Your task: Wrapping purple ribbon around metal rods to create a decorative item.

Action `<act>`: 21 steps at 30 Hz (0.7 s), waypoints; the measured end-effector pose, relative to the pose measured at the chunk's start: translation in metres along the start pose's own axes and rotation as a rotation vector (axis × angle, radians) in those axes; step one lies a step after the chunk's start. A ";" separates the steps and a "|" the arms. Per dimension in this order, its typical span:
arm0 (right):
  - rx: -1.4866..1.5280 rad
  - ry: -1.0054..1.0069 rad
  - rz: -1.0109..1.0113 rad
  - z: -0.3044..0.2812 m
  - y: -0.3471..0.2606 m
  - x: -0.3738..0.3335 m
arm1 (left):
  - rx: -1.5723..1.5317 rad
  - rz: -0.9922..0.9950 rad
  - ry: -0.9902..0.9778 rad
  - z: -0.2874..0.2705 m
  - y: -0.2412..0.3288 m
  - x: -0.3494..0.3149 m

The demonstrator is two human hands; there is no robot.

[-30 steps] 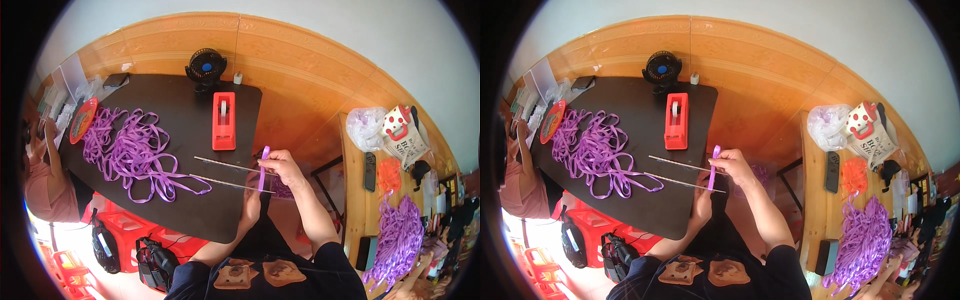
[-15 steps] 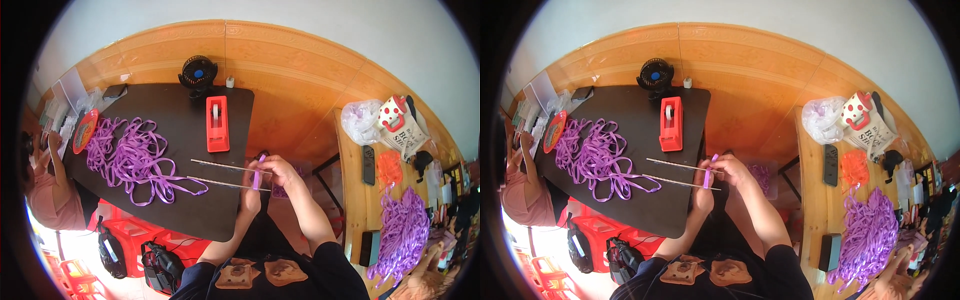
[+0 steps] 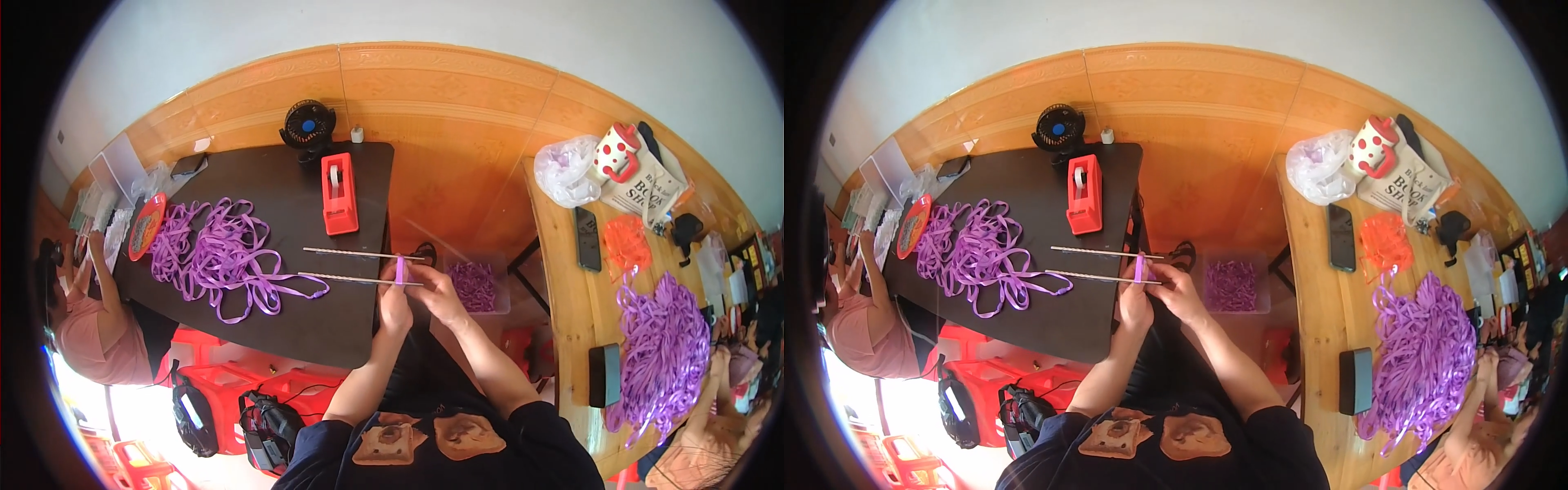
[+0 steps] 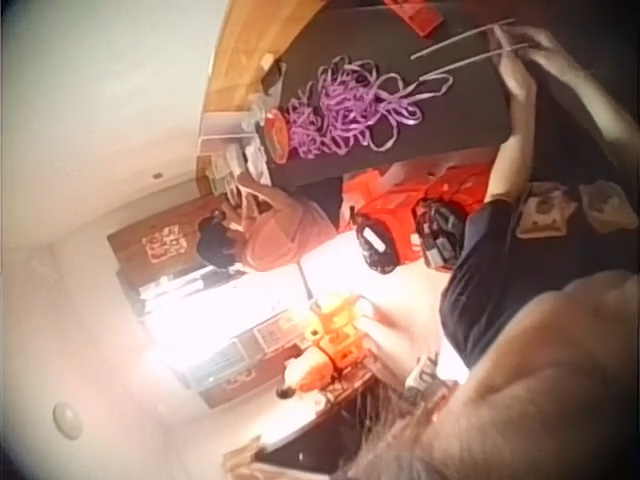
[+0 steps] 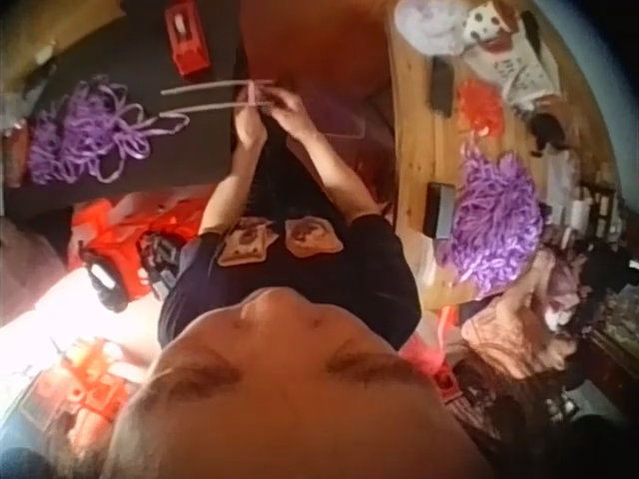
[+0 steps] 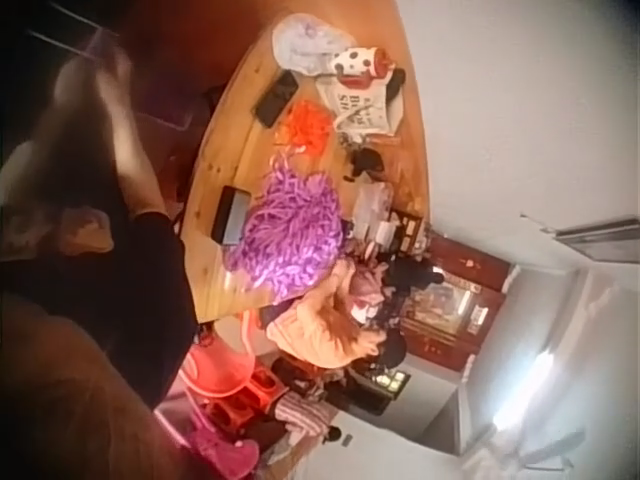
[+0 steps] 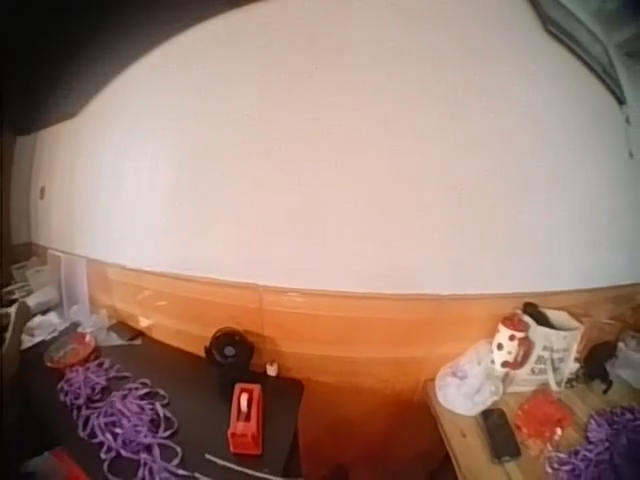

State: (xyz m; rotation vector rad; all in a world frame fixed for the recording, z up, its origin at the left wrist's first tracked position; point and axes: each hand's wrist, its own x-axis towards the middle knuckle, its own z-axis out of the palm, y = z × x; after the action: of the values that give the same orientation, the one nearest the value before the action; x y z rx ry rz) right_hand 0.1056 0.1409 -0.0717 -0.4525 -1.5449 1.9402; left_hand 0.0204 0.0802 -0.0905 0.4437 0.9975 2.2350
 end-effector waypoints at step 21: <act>0.285 0.111 0.198 0.011 0.017 -0.020 | -0.076 -0.221 0.114 0.018 0.027 -0.030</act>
State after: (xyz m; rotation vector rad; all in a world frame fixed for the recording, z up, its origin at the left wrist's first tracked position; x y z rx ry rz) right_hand 0.1099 0.1175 -0.0872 -0.5959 -1.1667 2.2049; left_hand 0.0408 0.0556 -0.0593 0.1657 0.9658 2.1082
